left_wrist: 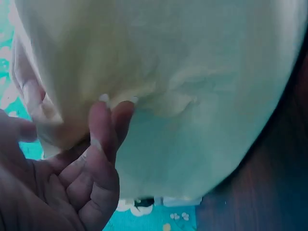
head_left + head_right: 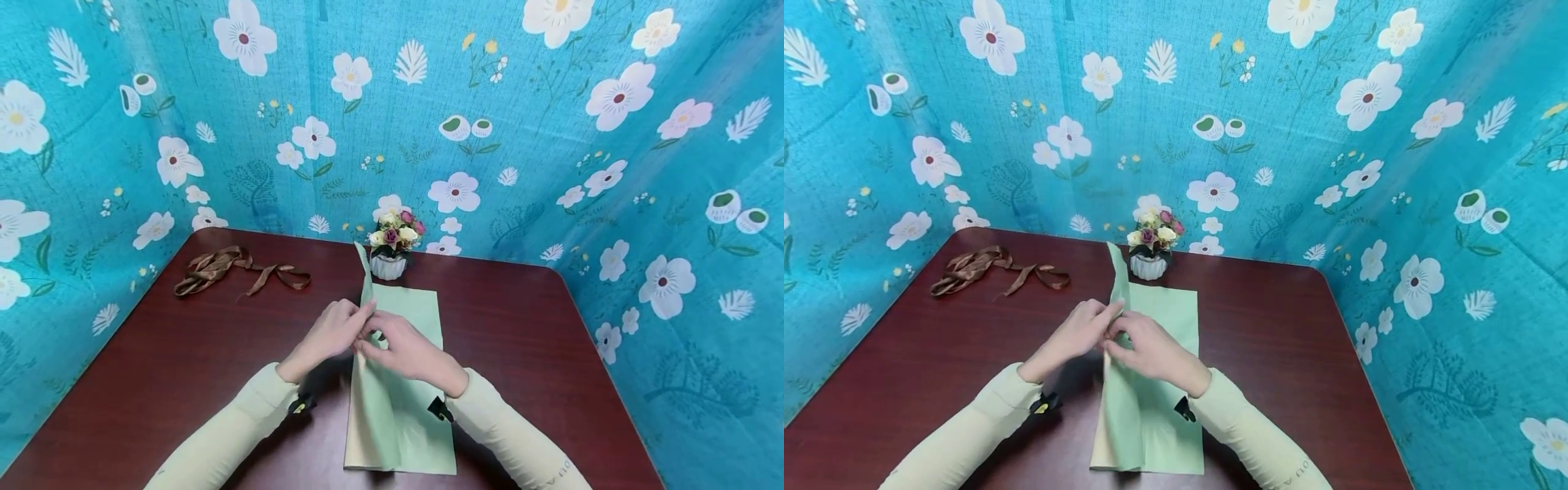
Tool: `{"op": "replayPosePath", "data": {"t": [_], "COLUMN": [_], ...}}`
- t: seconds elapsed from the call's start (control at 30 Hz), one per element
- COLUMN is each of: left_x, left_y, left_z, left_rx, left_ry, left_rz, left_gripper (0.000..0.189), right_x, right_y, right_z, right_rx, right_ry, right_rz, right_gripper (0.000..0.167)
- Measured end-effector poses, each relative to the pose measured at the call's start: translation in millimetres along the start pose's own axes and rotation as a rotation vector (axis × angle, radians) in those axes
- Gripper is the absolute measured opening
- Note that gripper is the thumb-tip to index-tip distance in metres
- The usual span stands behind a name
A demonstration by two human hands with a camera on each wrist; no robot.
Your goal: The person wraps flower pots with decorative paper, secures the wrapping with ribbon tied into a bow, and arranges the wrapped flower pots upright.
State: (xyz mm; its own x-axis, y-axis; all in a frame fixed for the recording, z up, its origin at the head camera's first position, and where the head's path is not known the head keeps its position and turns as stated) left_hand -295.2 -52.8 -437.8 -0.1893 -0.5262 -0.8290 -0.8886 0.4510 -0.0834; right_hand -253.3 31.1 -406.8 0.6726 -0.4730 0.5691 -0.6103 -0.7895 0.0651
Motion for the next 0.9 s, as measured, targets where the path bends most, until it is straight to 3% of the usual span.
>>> {"op": "replayPosePath", "data": {"t": [0.13, 0.27, 0.37, 0.53, 0.6, 0.73, 0.9], "left_x": [7.3, 16.7, 22.7, 33.9, 37.4, 42.5, 51.3], "left_y": [-0.3, -4.2, -9.7, -16.9, -18.7, -21.3, -23.3], "left_z": [-8.5, -19.0, -28.4, -42.4, -46.2, -51.5, -58.8], "left_rx": [0.028, 0.074, 0.09, 0.089, 0.085, 0.079, 0.067], "left_ry": [0.044, 0.029, 0.004, -0.012, -0.012, -0.014, -0.014], "left_rz": [0.03, 0.076, 0.088, 0.06, 0.055, 0.054, 0.037], "left_gripper": [0.052, 0.048, 0.039, 0.021, 0.018, 0.018, 0.014], "right_x": [-1.1, -12.9, -29.8, -62.6, -72.2, -84.3, -94.1], "right_y": [0.0, -5.3, -9.6, -21.4, -26.8, -38.7, -51.5], "right_z": [10.7, 9.5, 15.3, 50.7, 63.6, 76.5, 75.7], "right_rx": [0.083, 0.116, 0.183, 0.423, 0.484, 0.526, 0.548], "right_ry": [0.025, 0.028, -0.001, -0.051, -0.059, -0.093, -0.114], "right_rz": [-0.011, 0.01, 0.08, 0.261, 0.325, 0.404, 0.442], "right_gripper": [0.021, 0.029, 0.04, 0.079, 0.093, 0.108, 0.113]}}
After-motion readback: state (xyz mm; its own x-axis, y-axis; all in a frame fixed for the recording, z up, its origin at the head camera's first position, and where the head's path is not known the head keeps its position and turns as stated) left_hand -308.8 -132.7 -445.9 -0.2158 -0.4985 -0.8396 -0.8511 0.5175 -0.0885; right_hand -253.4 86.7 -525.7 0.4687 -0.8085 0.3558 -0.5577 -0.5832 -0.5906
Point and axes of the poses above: each hand's wrist, its own y-axis towards the middle knuckle, its own z-axis out of the palm, x = y × z, the point moved 10 cm from there along y, towards the middle knuckle, and after that the axes turned 12 degrees about x, right-handed, at the moved point
